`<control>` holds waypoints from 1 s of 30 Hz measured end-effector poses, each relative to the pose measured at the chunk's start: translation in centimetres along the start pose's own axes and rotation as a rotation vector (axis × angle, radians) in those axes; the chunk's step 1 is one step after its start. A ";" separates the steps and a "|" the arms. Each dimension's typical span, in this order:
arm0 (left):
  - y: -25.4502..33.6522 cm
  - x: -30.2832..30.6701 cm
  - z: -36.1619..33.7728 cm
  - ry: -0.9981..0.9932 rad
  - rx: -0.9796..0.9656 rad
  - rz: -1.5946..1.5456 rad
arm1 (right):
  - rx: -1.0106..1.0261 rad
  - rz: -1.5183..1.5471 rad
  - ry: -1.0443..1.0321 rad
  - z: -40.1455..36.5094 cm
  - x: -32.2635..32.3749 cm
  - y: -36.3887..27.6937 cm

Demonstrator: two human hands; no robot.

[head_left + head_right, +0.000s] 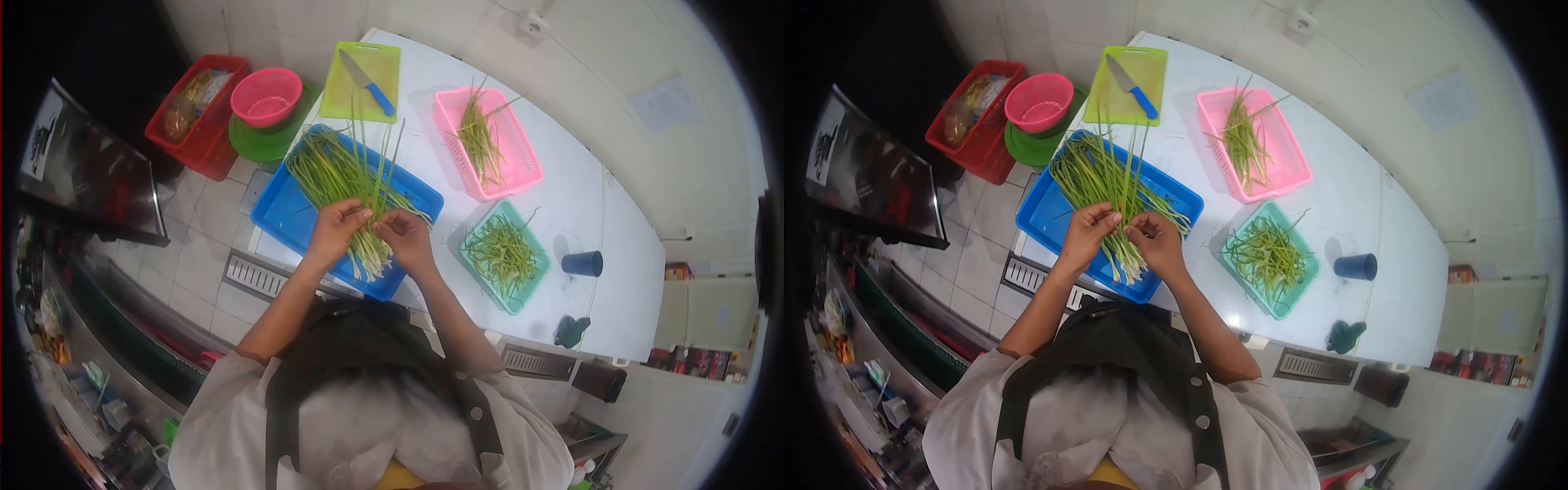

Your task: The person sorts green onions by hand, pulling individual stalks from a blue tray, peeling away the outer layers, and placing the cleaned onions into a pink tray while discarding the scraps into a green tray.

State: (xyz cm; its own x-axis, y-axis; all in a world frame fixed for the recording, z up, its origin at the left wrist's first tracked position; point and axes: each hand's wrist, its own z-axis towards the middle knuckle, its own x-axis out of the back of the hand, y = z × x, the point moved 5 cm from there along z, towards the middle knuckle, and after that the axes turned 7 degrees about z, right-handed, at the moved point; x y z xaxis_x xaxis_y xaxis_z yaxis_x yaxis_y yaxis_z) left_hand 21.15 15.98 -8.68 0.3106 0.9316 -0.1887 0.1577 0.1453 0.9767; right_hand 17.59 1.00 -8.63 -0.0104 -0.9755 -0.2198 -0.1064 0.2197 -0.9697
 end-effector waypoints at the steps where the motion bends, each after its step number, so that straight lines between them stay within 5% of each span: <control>1: 0.4 -0.5 -0.2 -0.018 0.004 -0.007 | 0.018 0.036 0.021 -0.1 0.1 -0.1; 14: 0.3 -3.2 -3.3 -0.195 0.062 0.134 | -0.039 0.018 -0.040 1.3 1.3 -4.5; 18: 0.3 -2.3 -2.6 -0.142 0.033 0.183 | 0.214 0.017 0.259 0.7 2.0 -6.4; 24: 1.7 -3.1 -2.7 -0.112 0.040 0.156 | 0.013 0.034 -0.068 1.7 2.2 -4.3; 30: 0.8 -4.2 -2.9 0.098 0.187 -0.187 | 0.060 0.136 0.056 1.0 1.8 -3.2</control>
State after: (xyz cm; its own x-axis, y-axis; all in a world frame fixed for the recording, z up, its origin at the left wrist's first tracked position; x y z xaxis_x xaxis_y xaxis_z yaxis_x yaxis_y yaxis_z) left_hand 17.28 13.17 -6.84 0.1688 0.9238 -0.3437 0.3768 0.2617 0.8886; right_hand 18.94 -1.45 -6.05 -0.0766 -0.9356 -0.3447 -0.0408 0.3483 -0.9365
